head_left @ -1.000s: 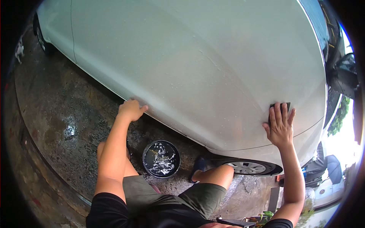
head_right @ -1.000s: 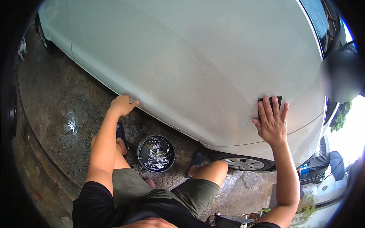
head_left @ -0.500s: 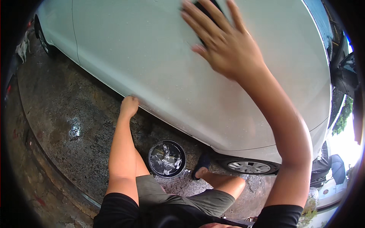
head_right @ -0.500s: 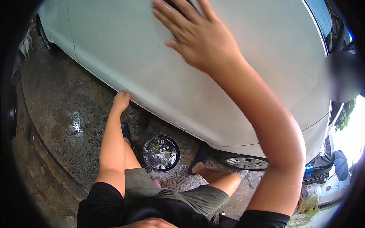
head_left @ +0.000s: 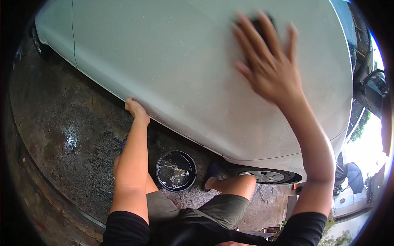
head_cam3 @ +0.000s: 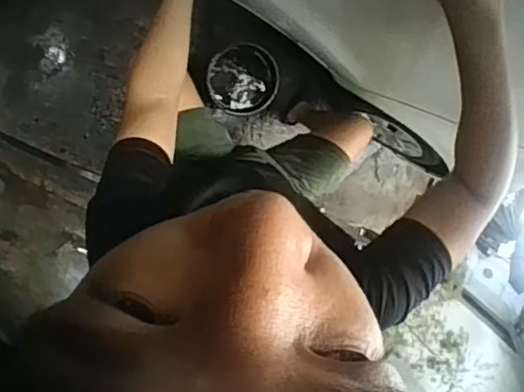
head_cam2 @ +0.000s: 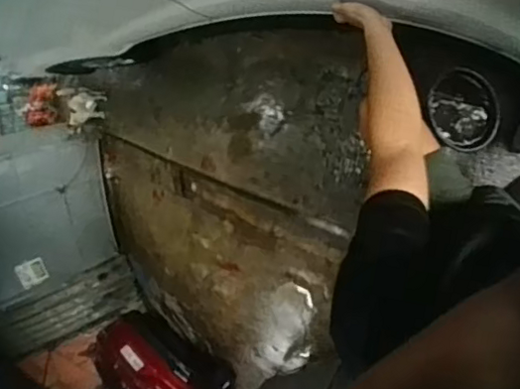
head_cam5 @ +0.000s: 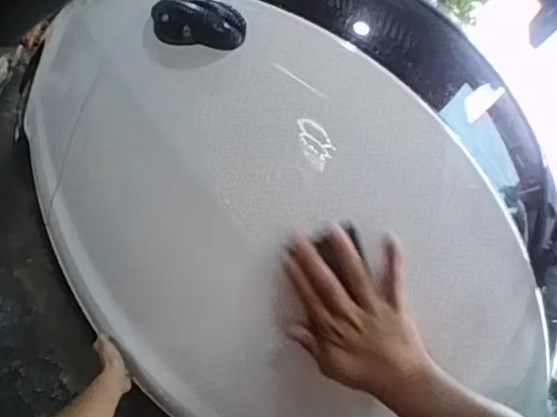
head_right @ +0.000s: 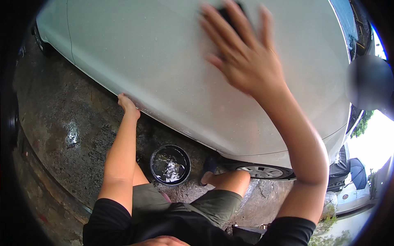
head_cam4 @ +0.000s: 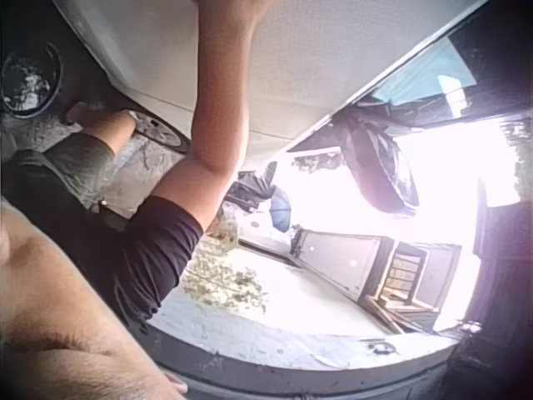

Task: The person wets a car door panel with water from a bucket and sands the surface using sandpaper.

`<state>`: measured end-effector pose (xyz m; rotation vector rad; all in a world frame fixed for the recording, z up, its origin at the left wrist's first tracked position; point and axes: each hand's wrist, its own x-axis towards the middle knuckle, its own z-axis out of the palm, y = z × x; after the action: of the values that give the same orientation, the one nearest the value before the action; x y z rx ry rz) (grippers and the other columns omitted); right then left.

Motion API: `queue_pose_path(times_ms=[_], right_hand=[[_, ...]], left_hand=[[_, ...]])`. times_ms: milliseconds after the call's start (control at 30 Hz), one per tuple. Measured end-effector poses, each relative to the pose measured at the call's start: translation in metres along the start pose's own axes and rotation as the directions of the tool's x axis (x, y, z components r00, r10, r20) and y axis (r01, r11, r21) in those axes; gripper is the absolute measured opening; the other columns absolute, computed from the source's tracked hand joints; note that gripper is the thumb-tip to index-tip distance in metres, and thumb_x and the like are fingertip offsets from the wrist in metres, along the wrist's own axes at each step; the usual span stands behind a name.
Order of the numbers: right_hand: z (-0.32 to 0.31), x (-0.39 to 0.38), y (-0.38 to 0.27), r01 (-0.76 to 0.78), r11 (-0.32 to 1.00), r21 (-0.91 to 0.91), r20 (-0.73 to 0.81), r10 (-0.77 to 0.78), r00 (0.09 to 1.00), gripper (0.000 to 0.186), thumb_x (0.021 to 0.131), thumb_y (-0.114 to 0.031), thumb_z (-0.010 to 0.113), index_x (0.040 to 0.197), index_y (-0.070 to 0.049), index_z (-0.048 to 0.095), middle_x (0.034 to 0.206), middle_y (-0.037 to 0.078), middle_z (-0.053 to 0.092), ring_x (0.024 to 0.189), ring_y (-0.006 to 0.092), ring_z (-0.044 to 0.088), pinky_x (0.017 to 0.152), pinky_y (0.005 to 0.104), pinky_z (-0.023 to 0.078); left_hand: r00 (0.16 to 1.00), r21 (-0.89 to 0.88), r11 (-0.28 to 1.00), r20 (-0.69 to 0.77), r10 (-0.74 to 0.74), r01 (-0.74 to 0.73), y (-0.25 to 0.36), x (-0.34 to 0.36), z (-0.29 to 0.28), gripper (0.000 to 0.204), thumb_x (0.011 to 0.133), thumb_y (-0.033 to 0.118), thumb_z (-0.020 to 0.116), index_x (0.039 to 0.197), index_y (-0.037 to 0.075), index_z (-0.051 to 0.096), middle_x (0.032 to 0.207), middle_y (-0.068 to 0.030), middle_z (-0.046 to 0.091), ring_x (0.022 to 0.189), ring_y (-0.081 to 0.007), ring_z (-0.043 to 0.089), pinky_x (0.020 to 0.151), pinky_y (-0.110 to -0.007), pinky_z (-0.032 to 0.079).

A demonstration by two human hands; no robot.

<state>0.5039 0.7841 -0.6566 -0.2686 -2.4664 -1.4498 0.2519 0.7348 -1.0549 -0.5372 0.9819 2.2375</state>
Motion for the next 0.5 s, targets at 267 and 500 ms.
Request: queue_pose_path(times_ms=[267, 500], right_hand=[[0.003, 0.04, -0.01, 0.086, 0.993, 0.086, -0.082, -0.079, 0.994, 0.076, 0.101, -0.054, 0.052, 0.166, -0.02, 0.033, 0.175, -0.005, 0.021, 0.161, 0.0221, 0.018, 0.126, 0.0636, 0.007], [0.018, -0.31, 0.064, -0.022, 0.995, -0.093, 0.369, 0.055, 0.928, 0.071, 0.095, -0.053, 0.061, 0.157, -0.019, 0.049, 0.169, 0.003, 0.037, 0.157, 0.0362, 0.028, 0.123, 0.0718, 0.005]], left_hand=[[0.979, 0.169, 0.985, -0.195, 0.062, -0.029, -0.005, 0.006, -0.002, 0.085, 0.103, 0.072, 0.031, 0.16, 0.009, 0.034, 0.163, -0.0272, 0.03, 0.147, -0.0429, 0.042, 0.114, -0.057, 0.049], [0.999, 0.065, 0.997, -0.042, 0.031, -0.028, -0.019, -0.011, 0.02, 0.088, 0.104, 0.073, 0.025, 0.167, 0.012, 0.016, 0.171, -0.0225, 0.018, 0.152, -0.0419, 0.035, 0.123, -0.056, 0.037]])
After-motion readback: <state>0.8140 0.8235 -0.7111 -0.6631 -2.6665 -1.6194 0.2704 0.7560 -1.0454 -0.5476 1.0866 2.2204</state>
